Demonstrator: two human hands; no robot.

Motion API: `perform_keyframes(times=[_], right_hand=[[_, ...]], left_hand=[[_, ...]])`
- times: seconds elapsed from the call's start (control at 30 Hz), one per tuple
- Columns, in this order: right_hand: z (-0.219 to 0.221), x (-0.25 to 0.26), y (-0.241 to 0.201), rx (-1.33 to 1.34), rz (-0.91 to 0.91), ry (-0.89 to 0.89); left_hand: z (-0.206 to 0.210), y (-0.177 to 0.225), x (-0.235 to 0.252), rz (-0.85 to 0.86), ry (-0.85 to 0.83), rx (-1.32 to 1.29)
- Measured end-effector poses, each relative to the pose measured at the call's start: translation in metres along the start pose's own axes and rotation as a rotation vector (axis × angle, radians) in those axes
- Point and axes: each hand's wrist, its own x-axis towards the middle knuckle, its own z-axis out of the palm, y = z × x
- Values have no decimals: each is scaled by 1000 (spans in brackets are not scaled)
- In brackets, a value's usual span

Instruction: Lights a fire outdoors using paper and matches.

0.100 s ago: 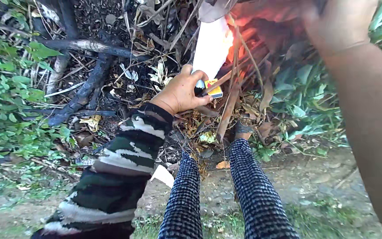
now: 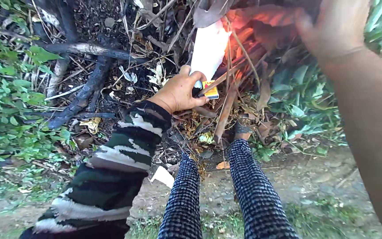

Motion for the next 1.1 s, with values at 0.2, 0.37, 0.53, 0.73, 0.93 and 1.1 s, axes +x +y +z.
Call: perform_keyframes(times=[0.2, 0.37, 0.53, 0.73, 0.93, 1.1], right_hand=[[-1, -7, -8, -8, -88, -63], [-7, -93, -45, 135, -85, 136], [46, -252, -95, 659, 145, 186], [98, -313, -141, 709, 240, -462], [100, -289, -135, 727, 208, -602], [100, -282, -125, 709, 242, -614]], left_hand=[[-9, 4, 13, 71, -15, 3], [-17, -2, 14, 80, -100, -275], [-37, 6, 15, 18, -229, -394], [-46, 12, 17, -110, -235, -529], [-43, 4, 18, -136, -254, -660], [-55, -15, -1, -178, -223, -703]])
